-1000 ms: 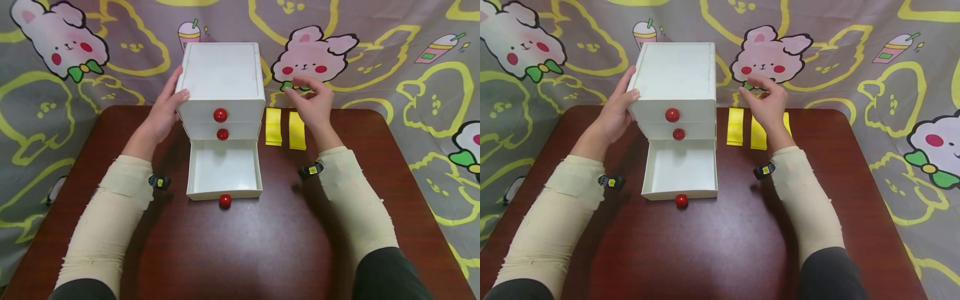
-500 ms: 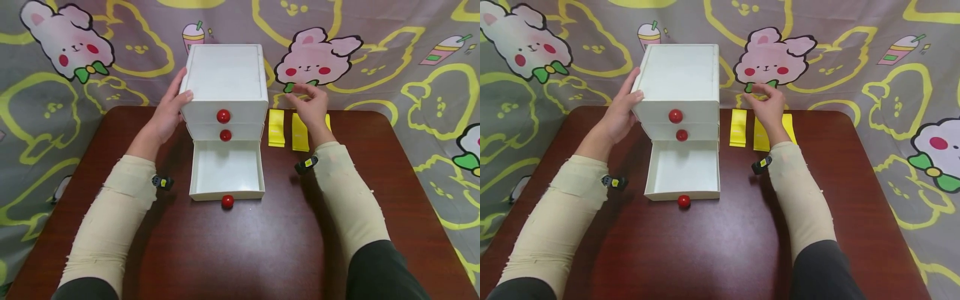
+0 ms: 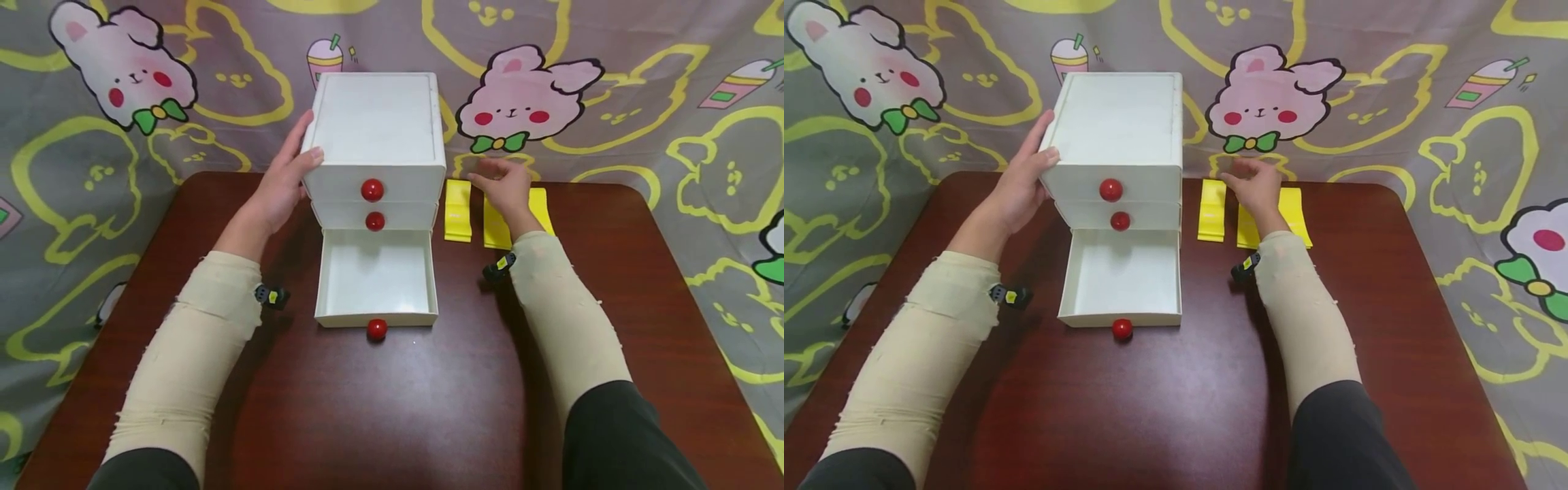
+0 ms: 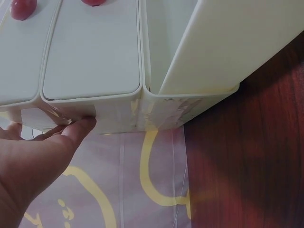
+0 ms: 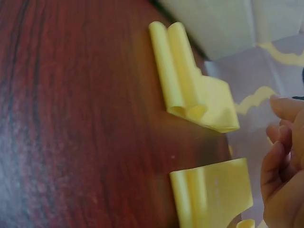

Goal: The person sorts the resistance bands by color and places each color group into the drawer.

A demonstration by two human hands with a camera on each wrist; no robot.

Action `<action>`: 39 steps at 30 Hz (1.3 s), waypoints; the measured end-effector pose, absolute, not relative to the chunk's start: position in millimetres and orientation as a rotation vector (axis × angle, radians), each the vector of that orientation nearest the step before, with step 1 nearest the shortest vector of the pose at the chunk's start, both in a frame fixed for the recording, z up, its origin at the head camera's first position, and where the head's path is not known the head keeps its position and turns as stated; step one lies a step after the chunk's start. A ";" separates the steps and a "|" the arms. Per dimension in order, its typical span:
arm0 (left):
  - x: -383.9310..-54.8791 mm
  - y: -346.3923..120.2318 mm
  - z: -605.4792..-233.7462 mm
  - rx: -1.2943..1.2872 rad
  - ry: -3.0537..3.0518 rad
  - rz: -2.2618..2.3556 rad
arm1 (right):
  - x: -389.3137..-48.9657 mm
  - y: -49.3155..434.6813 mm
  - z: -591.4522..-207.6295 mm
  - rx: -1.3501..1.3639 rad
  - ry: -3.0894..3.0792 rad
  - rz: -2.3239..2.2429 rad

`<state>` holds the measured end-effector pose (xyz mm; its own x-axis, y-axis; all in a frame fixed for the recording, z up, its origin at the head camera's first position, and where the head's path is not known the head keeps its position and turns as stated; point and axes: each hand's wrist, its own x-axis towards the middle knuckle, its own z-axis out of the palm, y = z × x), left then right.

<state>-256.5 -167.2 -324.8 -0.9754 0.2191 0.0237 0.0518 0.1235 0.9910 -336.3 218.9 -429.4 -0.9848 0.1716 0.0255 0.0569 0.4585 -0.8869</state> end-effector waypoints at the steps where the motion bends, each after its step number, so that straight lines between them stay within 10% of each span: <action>1: -256.2 -167.2 -325.1 0.271 2.253 1.980 | -336.7 218.5 -431.7 -0.191 -2.620 1.537; 39: -255.6 -167.2 -325.4 0.255 2.276 1.959 | -340.1 209.2 -449.5 -0.041 -2.853 1.273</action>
